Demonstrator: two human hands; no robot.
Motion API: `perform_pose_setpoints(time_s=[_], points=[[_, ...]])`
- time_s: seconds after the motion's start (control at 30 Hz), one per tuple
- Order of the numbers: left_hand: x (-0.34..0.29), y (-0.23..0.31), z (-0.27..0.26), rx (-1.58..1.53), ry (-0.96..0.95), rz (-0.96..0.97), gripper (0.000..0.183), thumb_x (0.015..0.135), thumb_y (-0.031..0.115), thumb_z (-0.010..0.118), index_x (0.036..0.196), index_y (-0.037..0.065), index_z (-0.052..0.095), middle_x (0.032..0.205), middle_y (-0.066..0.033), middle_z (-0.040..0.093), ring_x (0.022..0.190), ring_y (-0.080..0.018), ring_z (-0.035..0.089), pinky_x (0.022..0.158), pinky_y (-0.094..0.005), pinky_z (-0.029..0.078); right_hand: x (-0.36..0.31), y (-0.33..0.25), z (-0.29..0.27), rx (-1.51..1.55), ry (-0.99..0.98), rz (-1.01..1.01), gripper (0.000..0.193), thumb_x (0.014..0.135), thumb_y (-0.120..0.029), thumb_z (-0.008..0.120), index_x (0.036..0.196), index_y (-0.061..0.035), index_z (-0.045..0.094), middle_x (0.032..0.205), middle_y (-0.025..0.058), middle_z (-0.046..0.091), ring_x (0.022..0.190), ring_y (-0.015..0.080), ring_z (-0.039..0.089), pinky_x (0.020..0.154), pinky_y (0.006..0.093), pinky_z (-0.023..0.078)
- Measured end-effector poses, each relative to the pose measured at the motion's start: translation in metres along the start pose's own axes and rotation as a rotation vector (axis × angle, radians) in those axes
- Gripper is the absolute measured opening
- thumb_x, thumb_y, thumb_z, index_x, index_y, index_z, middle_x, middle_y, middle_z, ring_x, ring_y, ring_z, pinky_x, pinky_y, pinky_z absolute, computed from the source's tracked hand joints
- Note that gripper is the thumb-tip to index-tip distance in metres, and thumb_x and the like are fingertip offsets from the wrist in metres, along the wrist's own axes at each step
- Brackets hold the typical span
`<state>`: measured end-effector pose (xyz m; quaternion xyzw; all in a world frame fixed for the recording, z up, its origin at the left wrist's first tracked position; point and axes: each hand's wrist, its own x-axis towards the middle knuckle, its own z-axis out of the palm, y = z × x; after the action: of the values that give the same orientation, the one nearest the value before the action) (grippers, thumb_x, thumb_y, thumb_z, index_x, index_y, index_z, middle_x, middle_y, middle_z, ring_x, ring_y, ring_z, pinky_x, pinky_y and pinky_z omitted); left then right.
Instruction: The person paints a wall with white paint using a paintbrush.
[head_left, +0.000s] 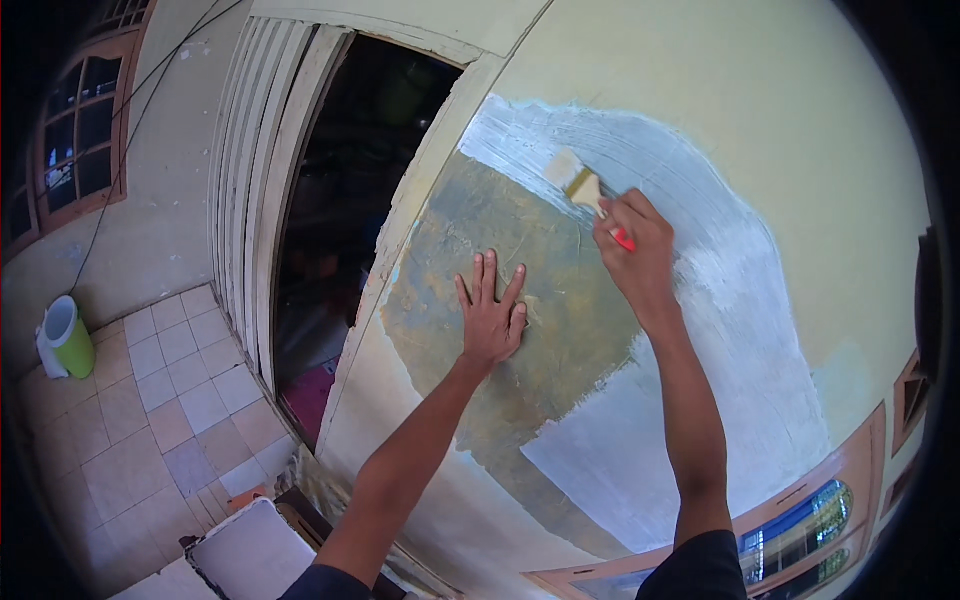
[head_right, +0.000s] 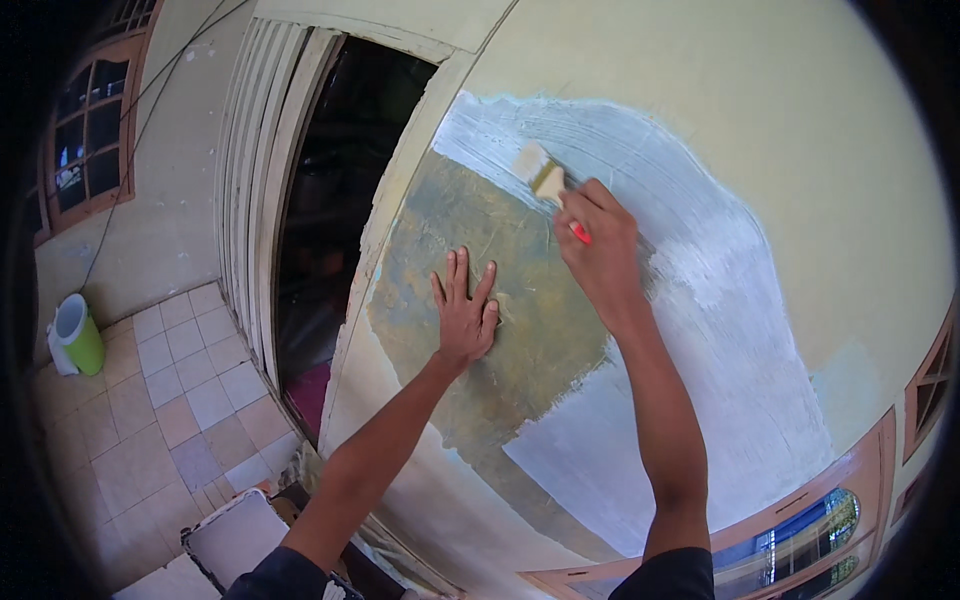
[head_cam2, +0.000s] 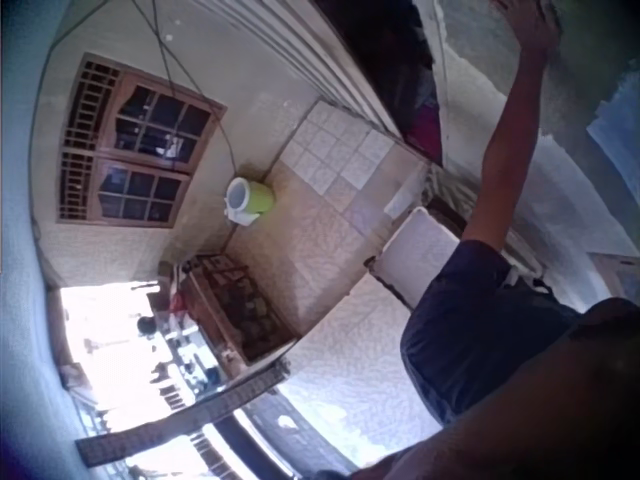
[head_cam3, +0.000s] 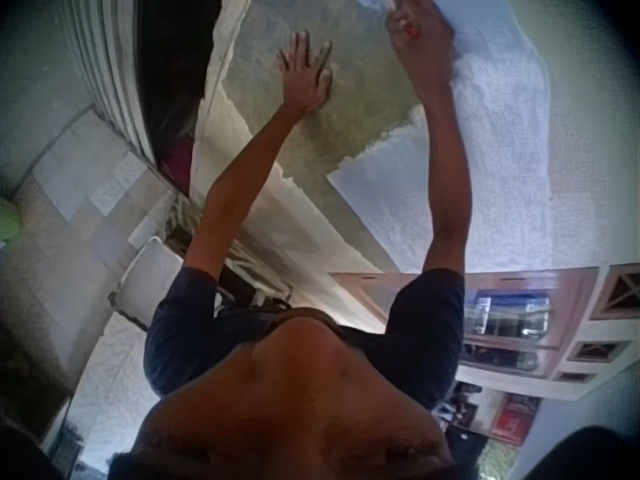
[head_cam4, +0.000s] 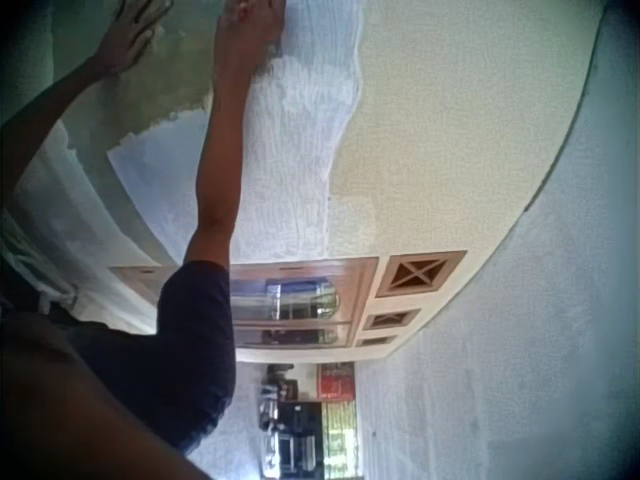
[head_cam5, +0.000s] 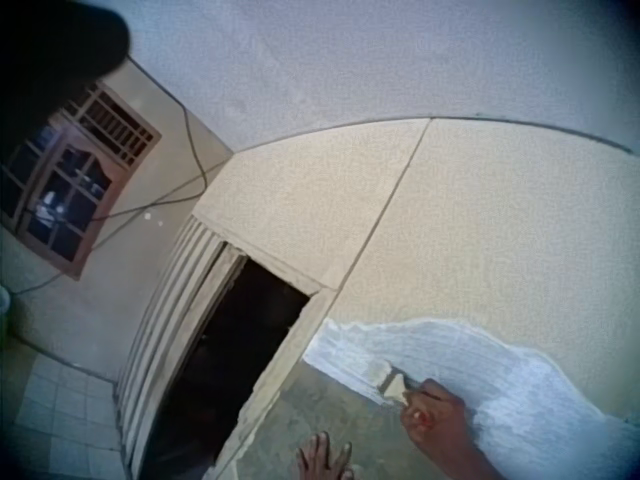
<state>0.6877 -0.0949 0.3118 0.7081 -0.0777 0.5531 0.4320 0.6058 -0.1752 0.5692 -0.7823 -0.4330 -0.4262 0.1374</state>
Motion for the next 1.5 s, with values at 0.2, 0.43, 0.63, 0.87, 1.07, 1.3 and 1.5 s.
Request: perform_pose_setpoints(time_s=[0.2, 0.43, 0.63, 0.87, 1.07, 1.3, 1.5], points=[[0.069, -0.013, -0.023, 0.018, -0.146, 0.329, 0.06, 0.1, 0.051, 0.045, 0.156, 0.029, 0.042, 0.169, -0.0176, 0.017, 0.157, -0.0376, 0.012, 0.119, -0.0676, 0.006, -0.045, -0.008, -0.068, -0.17, -0.052, 0.029, 0.02, 0.08, 0.011, 0.068, 0.099, 0.0054, 0.068, 0.084, 0.0102, 0.059, 0.069, 0.0211, 0.061, 0.063, 0.0305, 0.048], [0.085, -0.037, -0.029, 0.038, -0.202, 0.483, 0.061, 0.098, 0.056, 0.046, 0.155, 0.035, 0.043, 0.17, -0.0126, 0.018, 0.157, -0.0341, 0.014, 0.122, -0.065, 0.006, -0.034, -0.047, -0.1, -0.25, 0.03, -0.076, 0.021, 0.076, 0.009, 0.076, 0.096, 0.0024, 0.072, 0.081, 0.01, 0.06, 0.069, 0.0202, 0.06, 0.063, 0.0284, 0.048], [0.09, -0.027, -0.028, 0.038, -0.212, 0.48, 0.06, 0.096, 0.056, 0.049, 0.151, 0.032, 0.049, 0.168, -0.0157, 0.022, 0.156, -0.0357, 0.016, 0.121, -0.0637, 0.005, 0.047, -0.026, -0.011, -0.199, -0.263, -0.447, 0.009, 0.08, -0.001, 0.07, 0.085, -0.0019, 0.063, 0.089, 0.0053, 0.057, 0.082, 0.0225, 0.061, 0.069, 0.0347, 0.051], [0.089, -0.032, -0.032, 0.036, -0.215, 0.461, 0.059, 0.096, 0.057, 0.05, 0.15, 0.034, 0.05, 0.168, -0.0136, 0.023, 0.156, -0.0343, 0.017, 0.122, -0.0633, 0.005, 0.058, 0.0, 0.009, -0.316, -0.444, -0.498, 0.011, 0.078, -0.002, 0.069, 0.079, -0.0025, 0.058, 0.087, 0.0058, 0.055, 0.083, 0.0247, 0.057, 0.073, 0.0378, 0.052], [0.088, -0.032, -0.031, 0.024, -0.214, 0.468, 0.059, 0.096, 0.058, 0.049, 0.15, 0.033, 0.052, 0.168, -0.0135, 0.024, 0.156, -0.0341, 0.018, 0.122, -0.0624, 0.005, 0.008, -0.004, -0.064, -0.391, -0.517, -0.385, 0.014, 0.077, -0.001, 0.069, 0.075, -0.0026, 0.055, 0.083, 0.0062, 0.051, 0.081, 0.0227, 0.056, 0.069, 0.0362, 0.053], [0.089, -0.033, -0.029, 0.033, -0.191, 0.476, 0.06, 0.096, 0.057, 0.049, 0.15, 0.031, 0.051, 0.168, -0.0141, 0.024, 0.156, -0.0344, 0.018, 0.122, -0.0613, 0.005, -0.042, -0.022, -0.13, -0.56, -0.598, -0.468, 0.012, 0.072, -0.001, 0.068, 0.074, -0.0047, 0.057, 0.082, 0.0055, 0.05, 0.083, 0.0215, 0.057, 0.069, 0.0347, 0.055], [0.089, -0.033, -0.029, 0.047, -0.198, 0.479, 0.06, 0.096, 0.057, 0.048, 0.151, 0.031, 0.051, 0.168, -0.0149, 0.024, 0.155, -0.0352, 0.018, 0.122, -0.0615, 0.005, -0.057, -0.055, -0.149, -0.358, -0.368, -0.078, 0.017, 0.071, 0.007, 0.077, 0.081, -0.0022, 0.068, 0.092, 0.0063, 0.06, 0.075, 0.0205, 0.059, 0.068, 0.0335, 0.054]])
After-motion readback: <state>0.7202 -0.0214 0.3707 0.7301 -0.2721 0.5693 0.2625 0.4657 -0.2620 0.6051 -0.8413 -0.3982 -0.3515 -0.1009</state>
